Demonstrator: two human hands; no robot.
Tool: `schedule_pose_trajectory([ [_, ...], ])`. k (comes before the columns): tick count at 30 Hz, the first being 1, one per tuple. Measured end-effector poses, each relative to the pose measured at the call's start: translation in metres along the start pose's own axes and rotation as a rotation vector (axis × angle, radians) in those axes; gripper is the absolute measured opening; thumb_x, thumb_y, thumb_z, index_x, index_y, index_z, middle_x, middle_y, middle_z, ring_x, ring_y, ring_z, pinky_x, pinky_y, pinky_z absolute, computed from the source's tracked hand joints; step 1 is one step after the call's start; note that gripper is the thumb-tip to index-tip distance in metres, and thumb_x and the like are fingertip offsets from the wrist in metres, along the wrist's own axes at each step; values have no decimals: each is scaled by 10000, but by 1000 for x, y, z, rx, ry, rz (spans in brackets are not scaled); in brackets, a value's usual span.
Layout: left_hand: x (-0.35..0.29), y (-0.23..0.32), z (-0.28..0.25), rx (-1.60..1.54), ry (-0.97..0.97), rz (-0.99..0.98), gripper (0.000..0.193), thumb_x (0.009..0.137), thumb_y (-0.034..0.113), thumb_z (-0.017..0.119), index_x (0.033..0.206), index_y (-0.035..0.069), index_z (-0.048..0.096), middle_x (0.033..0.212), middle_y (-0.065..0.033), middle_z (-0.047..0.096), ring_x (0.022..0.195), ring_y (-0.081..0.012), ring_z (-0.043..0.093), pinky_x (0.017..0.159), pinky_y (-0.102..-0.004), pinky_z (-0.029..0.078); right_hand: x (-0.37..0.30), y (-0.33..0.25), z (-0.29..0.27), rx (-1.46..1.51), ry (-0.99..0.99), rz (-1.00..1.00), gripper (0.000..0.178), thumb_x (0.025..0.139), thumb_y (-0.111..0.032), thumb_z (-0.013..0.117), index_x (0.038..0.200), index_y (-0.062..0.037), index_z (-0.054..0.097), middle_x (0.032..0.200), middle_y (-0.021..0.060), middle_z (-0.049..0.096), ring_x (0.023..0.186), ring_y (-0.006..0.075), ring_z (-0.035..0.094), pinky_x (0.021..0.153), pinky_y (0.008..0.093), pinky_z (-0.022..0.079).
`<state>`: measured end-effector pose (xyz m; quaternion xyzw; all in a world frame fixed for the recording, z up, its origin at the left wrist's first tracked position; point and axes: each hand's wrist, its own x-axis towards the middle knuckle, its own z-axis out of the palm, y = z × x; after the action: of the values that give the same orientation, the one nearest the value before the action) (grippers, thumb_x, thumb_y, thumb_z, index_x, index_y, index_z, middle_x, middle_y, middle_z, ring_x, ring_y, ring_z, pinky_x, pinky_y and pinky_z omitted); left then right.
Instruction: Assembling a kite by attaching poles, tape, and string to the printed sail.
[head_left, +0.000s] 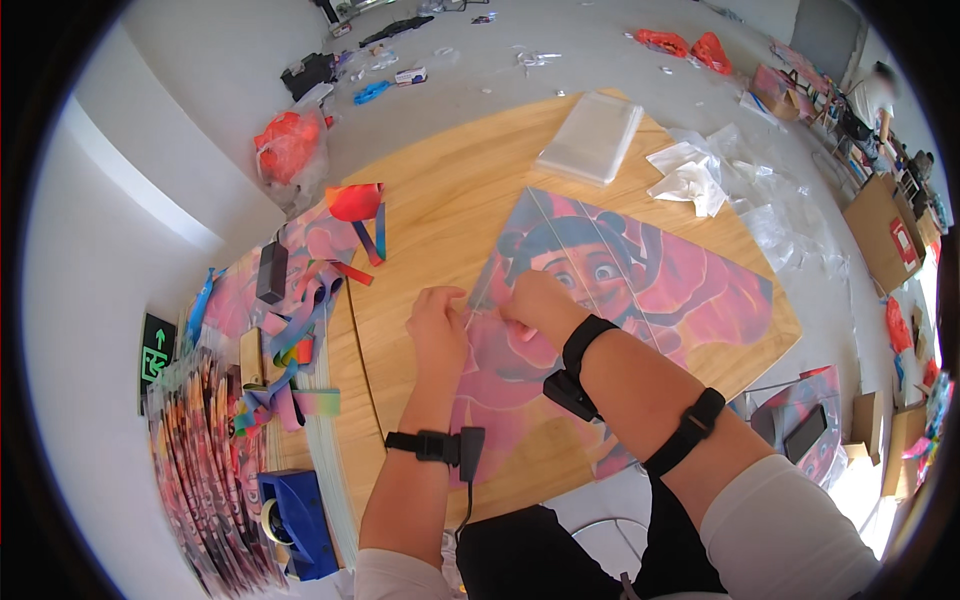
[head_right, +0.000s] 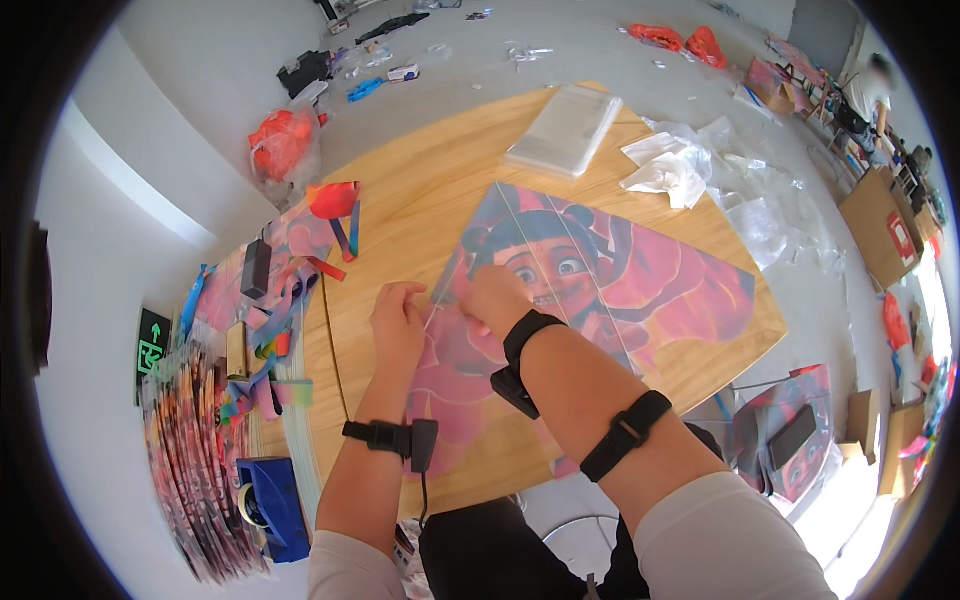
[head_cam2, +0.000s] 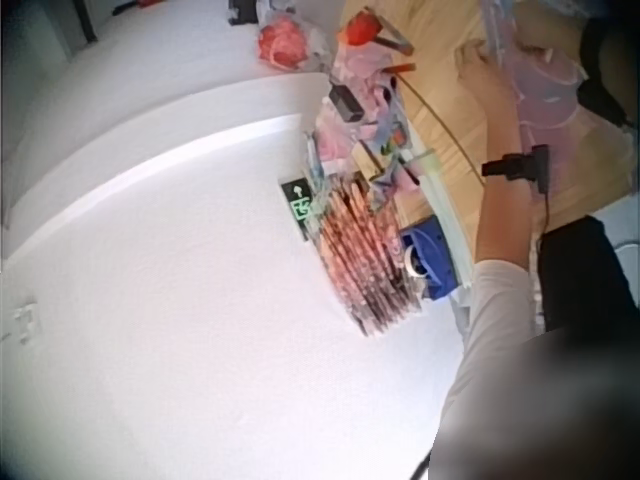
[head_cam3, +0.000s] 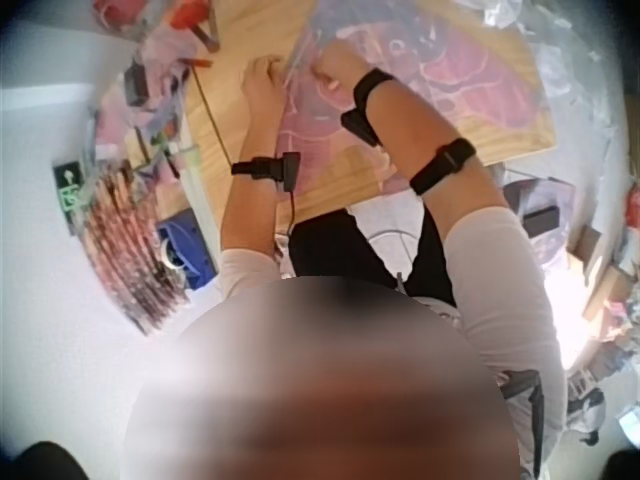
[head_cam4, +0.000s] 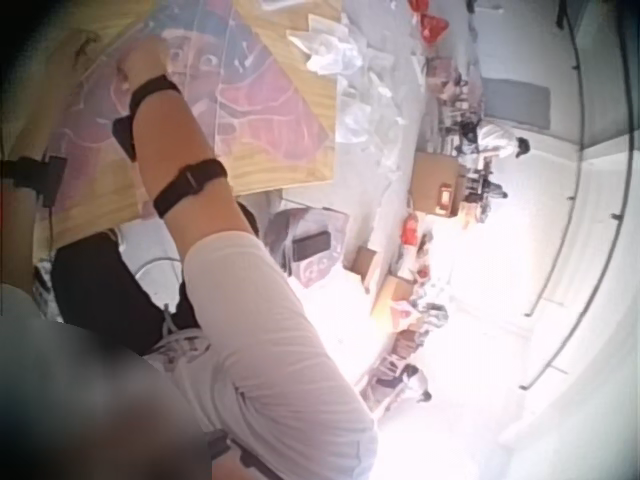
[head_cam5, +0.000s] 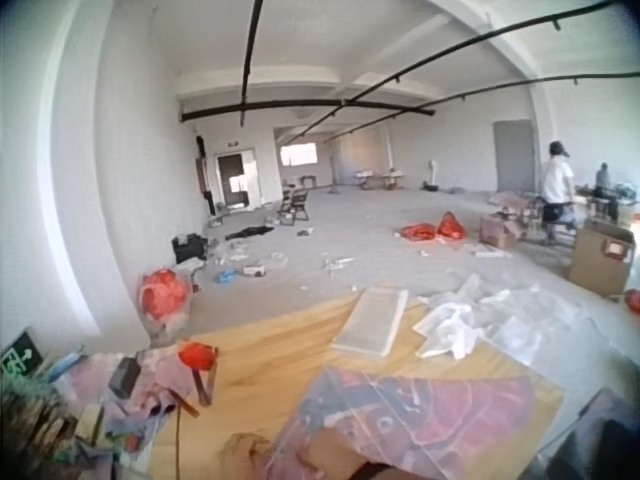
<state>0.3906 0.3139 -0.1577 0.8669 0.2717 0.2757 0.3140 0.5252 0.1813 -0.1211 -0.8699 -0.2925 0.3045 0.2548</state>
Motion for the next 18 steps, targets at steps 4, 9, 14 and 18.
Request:
schedule_pose_trajectory([
  [4, -35, 18, -3, 380, -182, 405, 367, 879, 38, 553, 1237, 41, 633, 1300, -94, 637, 1160, -273, 597, 1013, -421, 428, -7, -5, -1, 63, -44, 26, 230, 826, -247, 752, 746, -35, 719, 659, 87, 722, 593, 205, 722, 620, 345, 579],
  [9, -41, 19, 1, 437, -264, 379, 394, 920, 56, 487, 1294, 23, 607, 1466, -99, 533, 1277, -283, 519, 1055, -415, 413, -7, -4, 0, 41, 4, 32, 186, 813, -203, 746, 748, -30, 723, 659, 104, 713, 612, 232, 723, 607, 360, 570],
  [14, -34, 14, 0, 383, -257, 370, 447, 856, -17, 515, 1291, 28, 608, 1445, -130, 550, 1202, -343, 554, 1021, -443, 460, -31, -7, -16, -404, -195, -192, 137, 773, -178, 710, 819, -51, 738, 673, 148, 688, 720, 295, 728, 609, 387, 563],
  [18, -26, -11, -4, -71, -223, 181, 379, 909, -59, 480, 1248, 37, 620, 1340, -134, 610, 1142, -292, 603, 989, -378, 476, -73, 26, -9, -105, -192, -333, 147, 808, -182, 664, 791, -41, 701, 620, 81, 671, 615, 203, 701, 549, 345, 533],
])
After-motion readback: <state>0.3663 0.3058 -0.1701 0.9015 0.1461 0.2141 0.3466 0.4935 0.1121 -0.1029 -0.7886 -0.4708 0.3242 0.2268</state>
